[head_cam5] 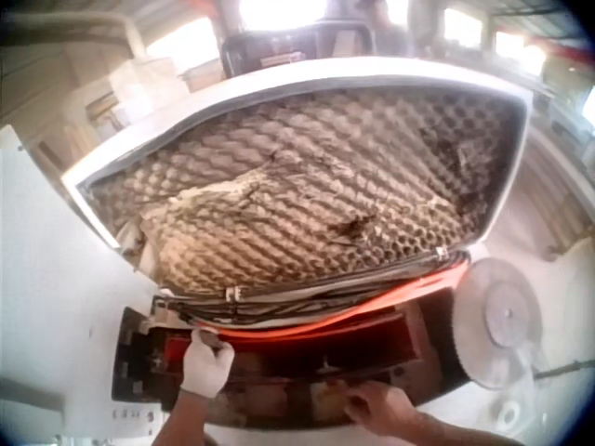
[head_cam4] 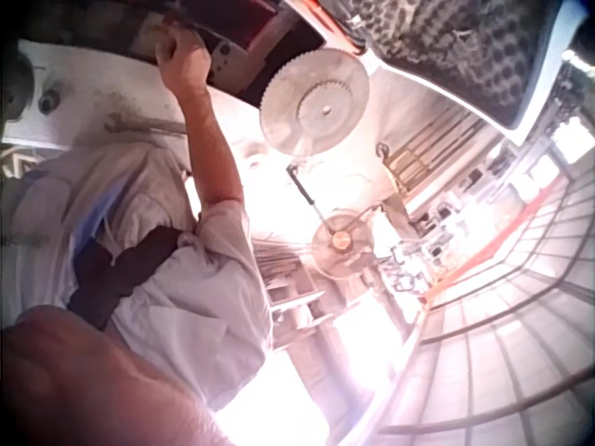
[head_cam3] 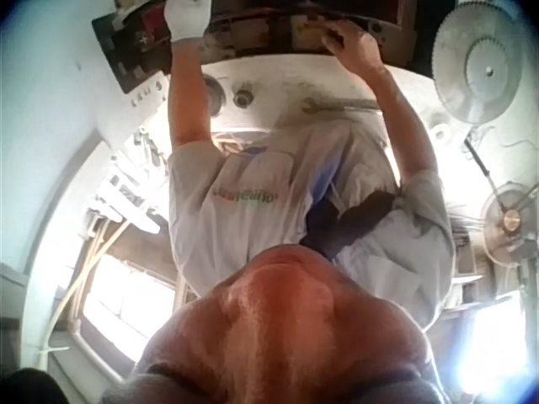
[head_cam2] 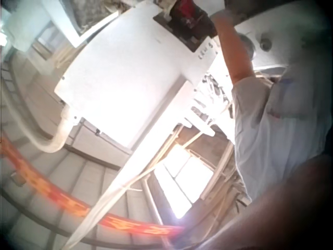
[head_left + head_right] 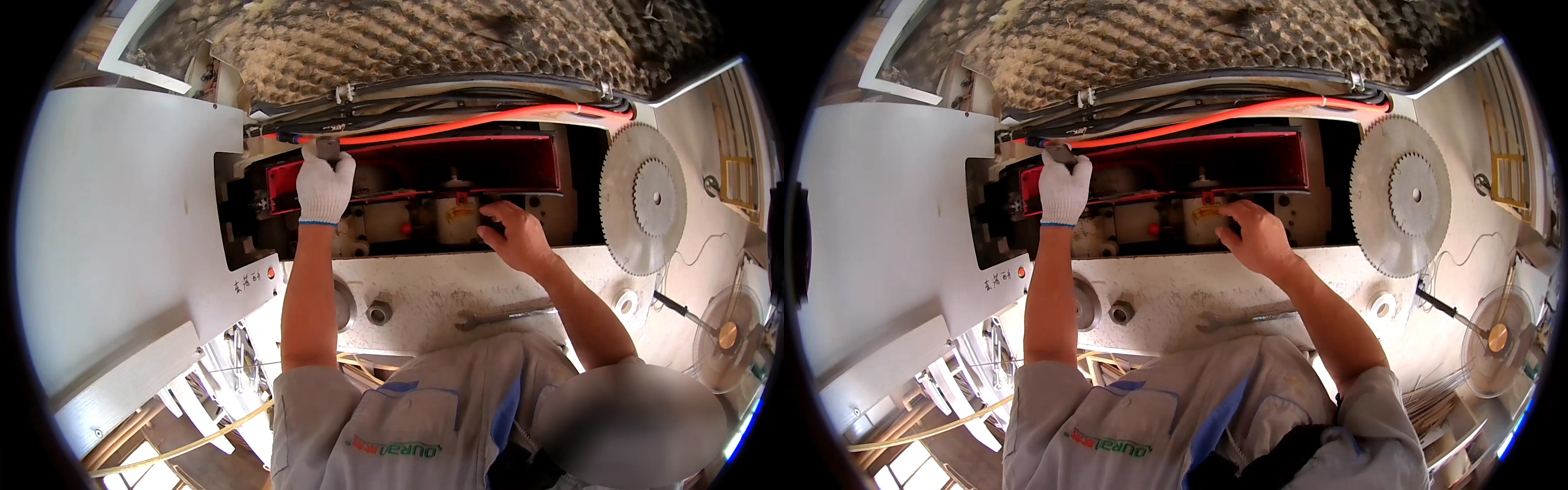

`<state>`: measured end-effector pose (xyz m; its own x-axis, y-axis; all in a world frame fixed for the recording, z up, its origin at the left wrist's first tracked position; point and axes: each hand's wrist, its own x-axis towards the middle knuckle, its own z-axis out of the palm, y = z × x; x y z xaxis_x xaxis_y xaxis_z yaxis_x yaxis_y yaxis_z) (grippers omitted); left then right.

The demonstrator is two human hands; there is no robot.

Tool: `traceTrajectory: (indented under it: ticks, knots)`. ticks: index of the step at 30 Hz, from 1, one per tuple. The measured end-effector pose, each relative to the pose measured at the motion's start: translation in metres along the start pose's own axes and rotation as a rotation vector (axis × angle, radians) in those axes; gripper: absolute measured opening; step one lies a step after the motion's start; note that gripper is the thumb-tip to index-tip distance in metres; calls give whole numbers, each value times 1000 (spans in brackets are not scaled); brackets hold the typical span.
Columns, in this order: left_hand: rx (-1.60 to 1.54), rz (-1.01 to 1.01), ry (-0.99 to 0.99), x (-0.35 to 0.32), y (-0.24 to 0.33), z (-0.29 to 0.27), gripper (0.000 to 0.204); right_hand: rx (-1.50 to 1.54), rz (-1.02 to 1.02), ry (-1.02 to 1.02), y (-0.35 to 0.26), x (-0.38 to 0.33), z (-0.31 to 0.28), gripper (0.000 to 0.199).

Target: The person works on the internal components of a large machine, using a wrench to tighten bolts and adjusting various parts within a red housing. They also handle a large circular saw blade, positioning it near the machine's mechanism.

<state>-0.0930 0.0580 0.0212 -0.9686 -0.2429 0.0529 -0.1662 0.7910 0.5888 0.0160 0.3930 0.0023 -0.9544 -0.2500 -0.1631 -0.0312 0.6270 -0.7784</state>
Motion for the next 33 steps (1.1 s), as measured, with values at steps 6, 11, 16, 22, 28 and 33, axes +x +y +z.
traceTrajectory:
  ticks: [6,11,16,22,28,33]
  knots:
    - [-259,164,57,18,-43,-16,22,14,68,-4,8,-8,-5,31]
    - [-535,-34,-32,23,-61,-35,15,10,76,14,17,-12,-8,31]
    - [-714,-132,33,16,-73,-42,22,33,69,24,16,-12,-10,31]
    - [-417,71,29,-11,-31,-4,23,30,66,-2,16,-12,-6,31]
    - [-632,-147,63,19,-69,-47,14,63,10,42,9,-10,-9,30]
    - [-718,-159,44,11,-81,-50,21,36,58,13,19,-15,-9,30]
